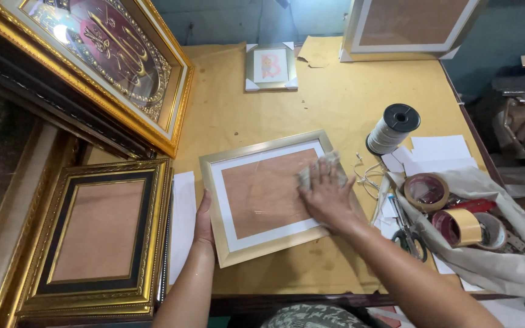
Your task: Cleaning glass and applying adhesive tape to the edges of a picture frame as part of the final assembly process.
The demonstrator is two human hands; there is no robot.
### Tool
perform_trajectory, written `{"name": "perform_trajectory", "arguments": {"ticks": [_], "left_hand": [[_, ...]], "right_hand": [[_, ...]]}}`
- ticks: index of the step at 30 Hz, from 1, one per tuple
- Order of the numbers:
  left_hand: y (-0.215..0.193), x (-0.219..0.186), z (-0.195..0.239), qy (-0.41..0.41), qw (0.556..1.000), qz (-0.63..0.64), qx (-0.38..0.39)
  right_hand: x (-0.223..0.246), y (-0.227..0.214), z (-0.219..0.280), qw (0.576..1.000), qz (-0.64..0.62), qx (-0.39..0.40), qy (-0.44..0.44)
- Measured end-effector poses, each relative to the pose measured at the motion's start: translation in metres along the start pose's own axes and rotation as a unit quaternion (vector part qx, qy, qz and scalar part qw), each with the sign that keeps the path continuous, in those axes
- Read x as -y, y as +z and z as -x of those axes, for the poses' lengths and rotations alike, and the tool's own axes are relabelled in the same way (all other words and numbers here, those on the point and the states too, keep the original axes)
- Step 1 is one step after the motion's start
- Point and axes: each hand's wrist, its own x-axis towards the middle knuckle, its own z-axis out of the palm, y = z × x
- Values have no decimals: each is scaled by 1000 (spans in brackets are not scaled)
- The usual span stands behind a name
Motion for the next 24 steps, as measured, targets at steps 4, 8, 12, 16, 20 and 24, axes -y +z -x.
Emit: {"name": "perform_trajectory", "arguments": {"ticks": [4,8,12,16,20,24], "left_hand": [[12,-5,13,0,1000,0,-4],[16,-6,19,-4,1000,17,-4],[4,-1,5,-1,1000,23,9],[12,-5,18,-12,1000,17,8],[8,-4,10,-20,999,33,26],[0,-3,1,-23,998,47,44]], "right_hand": [[75,-16,46,995,-12,44,-86],[96,-25,52,974,-22,53,-220],[63,-23,11,987,3,69,-145],[5,-32,-12,998,38,41,-43],[-13,-8,-16,999,19,-25,23],[51,-17,23,999,1,30,-34]]}}
